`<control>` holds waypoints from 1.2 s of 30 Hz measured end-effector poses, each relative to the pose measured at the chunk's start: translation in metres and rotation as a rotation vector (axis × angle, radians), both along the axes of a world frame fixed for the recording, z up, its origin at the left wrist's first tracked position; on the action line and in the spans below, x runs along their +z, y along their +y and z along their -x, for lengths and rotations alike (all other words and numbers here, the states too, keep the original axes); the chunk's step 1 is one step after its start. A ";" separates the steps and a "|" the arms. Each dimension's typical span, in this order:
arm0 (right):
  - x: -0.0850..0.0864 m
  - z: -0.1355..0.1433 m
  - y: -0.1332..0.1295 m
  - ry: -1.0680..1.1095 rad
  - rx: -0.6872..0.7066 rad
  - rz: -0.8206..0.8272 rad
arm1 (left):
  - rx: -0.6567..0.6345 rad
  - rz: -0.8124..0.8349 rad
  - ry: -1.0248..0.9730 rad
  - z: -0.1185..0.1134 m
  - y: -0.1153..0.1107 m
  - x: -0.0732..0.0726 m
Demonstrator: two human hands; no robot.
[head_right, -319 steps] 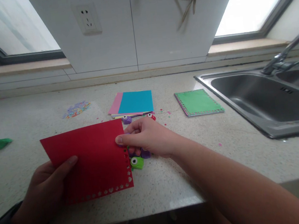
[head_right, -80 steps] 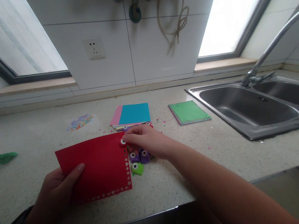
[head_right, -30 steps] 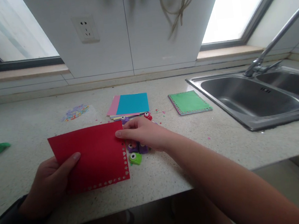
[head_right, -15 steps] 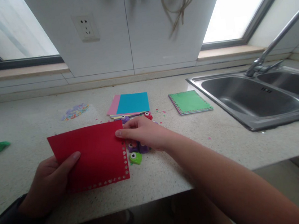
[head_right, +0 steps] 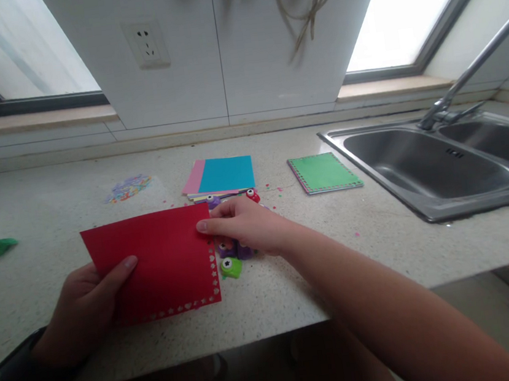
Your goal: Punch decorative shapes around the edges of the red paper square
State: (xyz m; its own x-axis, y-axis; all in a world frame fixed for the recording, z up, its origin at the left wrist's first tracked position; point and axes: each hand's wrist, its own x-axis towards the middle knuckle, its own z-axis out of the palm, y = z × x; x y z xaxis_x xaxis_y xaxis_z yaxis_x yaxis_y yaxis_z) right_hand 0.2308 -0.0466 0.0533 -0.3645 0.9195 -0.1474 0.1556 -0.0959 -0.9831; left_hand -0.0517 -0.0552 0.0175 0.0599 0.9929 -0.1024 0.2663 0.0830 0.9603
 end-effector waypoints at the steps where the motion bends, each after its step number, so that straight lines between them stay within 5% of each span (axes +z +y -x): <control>1: 0.000 0.000 0.000 0.000 0.003 -0.004 | 0.002 0.000 0.002 0.000 0.000 0.000; 36: 0.006 0.004 -0.003 0.020 0.025 -0.045 | -0.007 0.017 -0.054 0.000 -0.001 -0.002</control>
